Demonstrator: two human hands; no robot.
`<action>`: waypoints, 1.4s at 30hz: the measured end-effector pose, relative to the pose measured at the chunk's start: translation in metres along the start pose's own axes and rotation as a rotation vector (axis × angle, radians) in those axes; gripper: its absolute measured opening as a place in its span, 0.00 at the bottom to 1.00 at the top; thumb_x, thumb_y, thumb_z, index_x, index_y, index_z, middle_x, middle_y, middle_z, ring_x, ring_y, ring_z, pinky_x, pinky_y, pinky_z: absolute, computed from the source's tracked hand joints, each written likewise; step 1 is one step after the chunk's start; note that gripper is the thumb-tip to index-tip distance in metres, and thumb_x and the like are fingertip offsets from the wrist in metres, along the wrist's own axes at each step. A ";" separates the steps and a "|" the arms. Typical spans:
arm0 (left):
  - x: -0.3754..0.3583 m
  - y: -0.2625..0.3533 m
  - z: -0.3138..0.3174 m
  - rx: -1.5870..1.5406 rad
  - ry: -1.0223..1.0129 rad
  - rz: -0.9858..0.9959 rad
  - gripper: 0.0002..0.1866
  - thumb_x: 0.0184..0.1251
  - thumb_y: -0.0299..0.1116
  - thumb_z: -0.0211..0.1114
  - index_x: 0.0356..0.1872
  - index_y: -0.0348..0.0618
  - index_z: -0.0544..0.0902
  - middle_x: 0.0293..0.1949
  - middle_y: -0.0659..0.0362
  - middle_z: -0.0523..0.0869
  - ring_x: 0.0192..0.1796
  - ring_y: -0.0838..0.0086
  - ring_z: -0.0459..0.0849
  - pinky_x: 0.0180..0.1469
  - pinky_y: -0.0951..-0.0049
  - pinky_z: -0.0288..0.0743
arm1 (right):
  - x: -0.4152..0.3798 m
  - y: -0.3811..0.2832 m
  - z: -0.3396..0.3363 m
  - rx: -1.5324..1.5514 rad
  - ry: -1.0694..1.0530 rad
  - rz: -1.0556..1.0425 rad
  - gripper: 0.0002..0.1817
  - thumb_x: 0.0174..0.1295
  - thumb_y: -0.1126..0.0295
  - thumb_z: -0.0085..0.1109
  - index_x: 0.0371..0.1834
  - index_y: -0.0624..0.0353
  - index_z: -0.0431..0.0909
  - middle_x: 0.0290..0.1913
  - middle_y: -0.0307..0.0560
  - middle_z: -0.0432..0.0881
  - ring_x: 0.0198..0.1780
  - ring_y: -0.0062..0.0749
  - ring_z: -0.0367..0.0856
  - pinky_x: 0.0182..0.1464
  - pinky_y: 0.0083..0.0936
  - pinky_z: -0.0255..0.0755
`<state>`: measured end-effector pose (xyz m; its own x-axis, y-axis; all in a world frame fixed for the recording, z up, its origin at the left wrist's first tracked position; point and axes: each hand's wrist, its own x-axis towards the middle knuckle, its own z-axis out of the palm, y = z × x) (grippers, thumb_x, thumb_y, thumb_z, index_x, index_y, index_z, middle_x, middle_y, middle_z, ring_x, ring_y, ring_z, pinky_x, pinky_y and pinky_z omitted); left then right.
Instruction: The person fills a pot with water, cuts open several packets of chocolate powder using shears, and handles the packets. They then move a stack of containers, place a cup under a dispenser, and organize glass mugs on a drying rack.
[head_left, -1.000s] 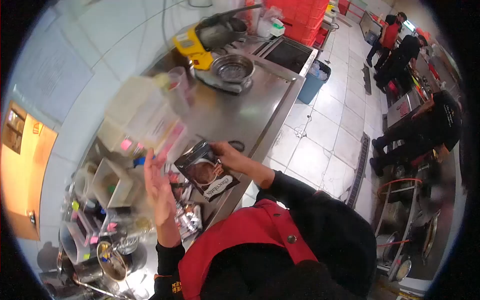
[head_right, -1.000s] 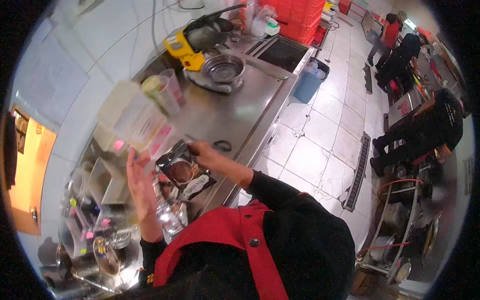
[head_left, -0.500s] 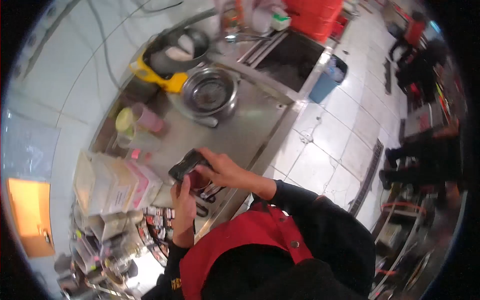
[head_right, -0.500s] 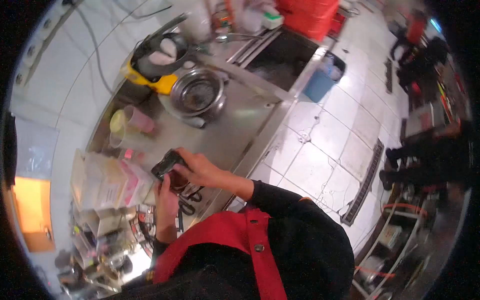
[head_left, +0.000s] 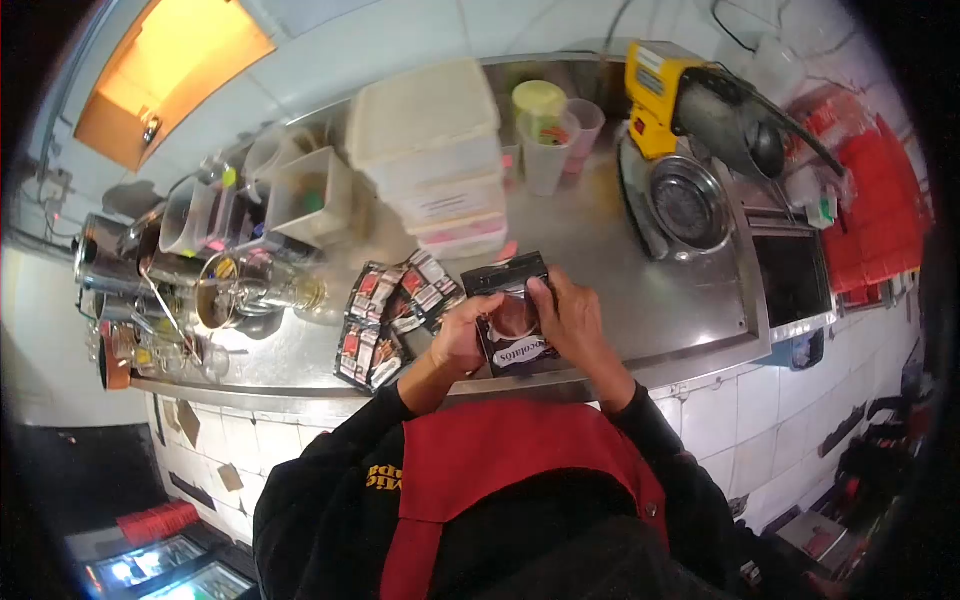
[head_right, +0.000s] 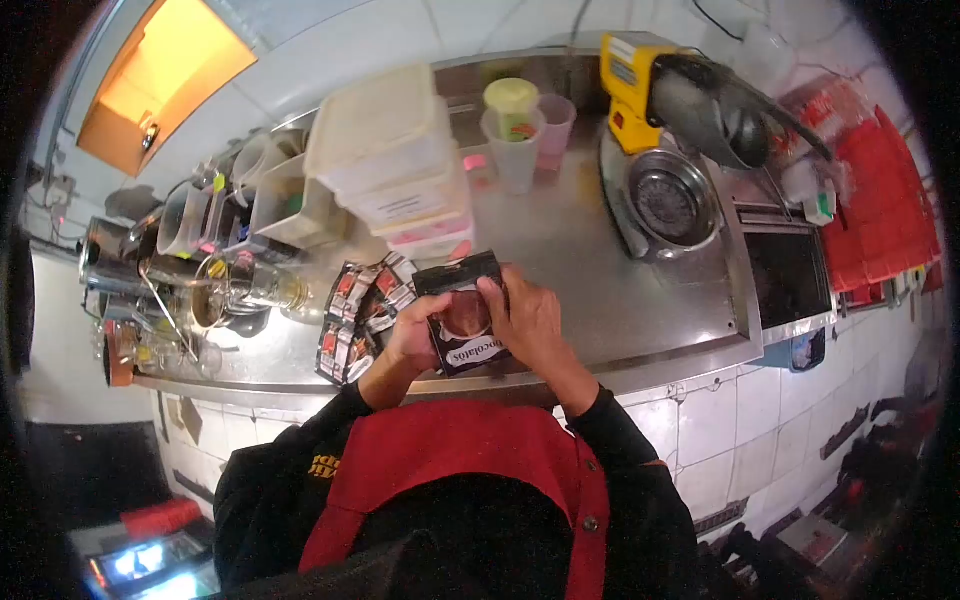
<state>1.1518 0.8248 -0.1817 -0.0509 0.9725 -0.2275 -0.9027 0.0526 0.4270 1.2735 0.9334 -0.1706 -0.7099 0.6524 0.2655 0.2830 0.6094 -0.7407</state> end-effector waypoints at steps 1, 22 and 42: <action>-0.010 0.011 -0.001 -0.006 0.003 0.025 0.32 0.60 0.35 0.56 0.66 0.50 0.56 0.54 0.54 0.73 0.52 0.65 0.75 0.55 0.63 0.69 | 0.006 -0.008 0.010 -0.006 -0.016 -0.010 0.10 0.62 0.64 0.49 0.34 0.61 0.70 0.20 0.58 0.74 0.25 0.53 0.77 0.24 0.35 0.69; -0.218 0.140 -0.183 -0.084 0.159 0.405 0.36 0.54 0.40 0.56 0.66 0.50 0.56 0.41 0.43 0.78 0.41 0.53 0.80 0.44 0.58 0.75 | 0.027 -0.076 0.221 -0.392 -0.493 0.132 0.27 0.41 0.45 0.66 0.25 0.62 0.78 0.22 0.55 0.78 0.26 0.43 0.79 0.32 0.35 0.71; -0.199 0.116 -0.207 -0.226 0.193 0.262 0.30 0.59 0.40 0.54 0.64 0.46 0.60 0.46 0.48 0.77 0.41 0.59 0.81 0.41 0.59 0.77 | 0.032 -0.032 0.274 0.165 -0.441 0.187 0.22 0.42 0.69 0.68 0.42 0.65 0.73 0.27 0.45 0.78 0.30 0.25 0.77 0.33 0.21 0.70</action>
<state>0.9688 0.5902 -0.2674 -0.3518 0.8848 -0.3057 -0.9187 -0.2637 0.2942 1.0654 0.8112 -0.3074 -0.8716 0.4697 -0.1406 0.3509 0.3974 -0.8479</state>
